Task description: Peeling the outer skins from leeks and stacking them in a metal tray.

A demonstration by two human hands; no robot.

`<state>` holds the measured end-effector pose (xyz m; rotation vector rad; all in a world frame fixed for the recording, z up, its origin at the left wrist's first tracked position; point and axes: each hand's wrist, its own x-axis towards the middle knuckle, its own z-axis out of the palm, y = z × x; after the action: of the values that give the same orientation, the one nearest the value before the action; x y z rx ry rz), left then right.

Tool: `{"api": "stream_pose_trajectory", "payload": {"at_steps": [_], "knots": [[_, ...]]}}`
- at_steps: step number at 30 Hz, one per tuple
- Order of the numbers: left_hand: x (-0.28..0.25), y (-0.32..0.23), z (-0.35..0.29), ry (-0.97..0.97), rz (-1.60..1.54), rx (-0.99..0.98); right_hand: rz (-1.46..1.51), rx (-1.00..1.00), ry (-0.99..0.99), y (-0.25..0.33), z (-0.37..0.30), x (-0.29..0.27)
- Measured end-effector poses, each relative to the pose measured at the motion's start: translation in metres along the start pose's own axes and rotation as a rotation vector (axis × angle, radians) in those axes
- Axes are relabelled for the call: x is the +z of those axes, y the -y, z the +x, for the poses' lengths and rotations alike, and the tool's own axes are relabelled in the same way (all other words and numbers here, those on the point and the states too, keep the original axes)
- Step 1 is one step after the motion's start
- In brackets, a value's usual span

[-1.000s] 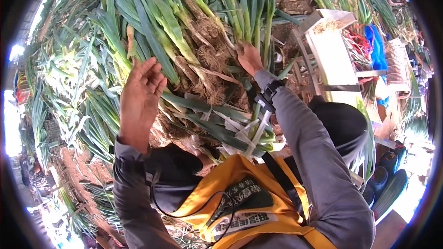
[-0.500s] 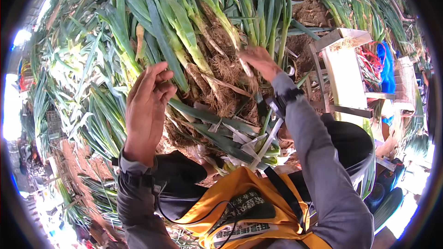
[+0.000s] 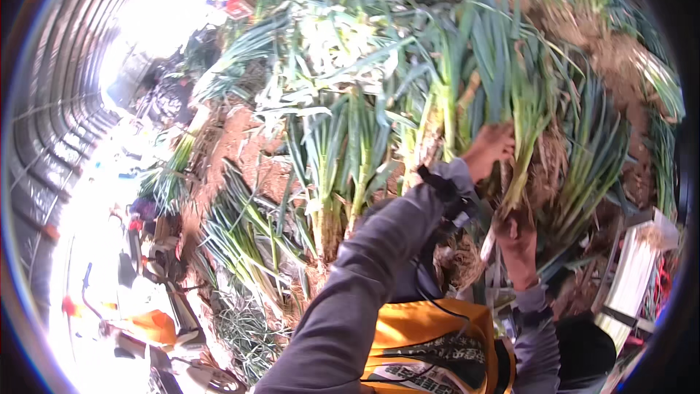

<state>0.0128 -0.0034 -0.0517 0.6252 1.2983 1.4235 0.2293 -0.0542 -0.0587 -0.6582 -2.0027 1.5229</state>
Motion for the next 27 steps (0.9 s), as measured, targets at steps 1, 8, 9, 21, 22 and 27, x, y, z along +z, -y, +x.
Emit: {"api": "stream_pose_trajectory", "payload": {"at_steps": [1, 8, 9, 21, 22, 27], "knots": [[0.011, -0.016, -0.006, -0.067, 0.011, -0.129, -0.162, -0.072, -0.007, 0.007, -0.006, 0.007], [-0.023, -0.022, -0.011, -0.039, -0.236, -0.028, -0.518, -0.356, -0.096, -0.038, -0.024, 0.041], [-0.019, -0.024, -0.010, -0.029, -0.234, -0.020, -0.525, -0.363, -0.105, -0.047, -0.022, 0.036], [0.016, -0.037, -0.029, 0.117, -0.222, 0.294, -0.234, -0.079, -0.287, 0.056, 0.101, -0.027], [0.016, -0.039, -0.031, 0.056, -0.216, 0.310, -0.266, 0.004, -0.262, 0.066, 0.109, -0.028], [0.019, -0.052, -0.038, 0.088, -0.482, 0.265, -0.052, -0.047, -0.187, 0.077, 0.118, -0.030]]}}
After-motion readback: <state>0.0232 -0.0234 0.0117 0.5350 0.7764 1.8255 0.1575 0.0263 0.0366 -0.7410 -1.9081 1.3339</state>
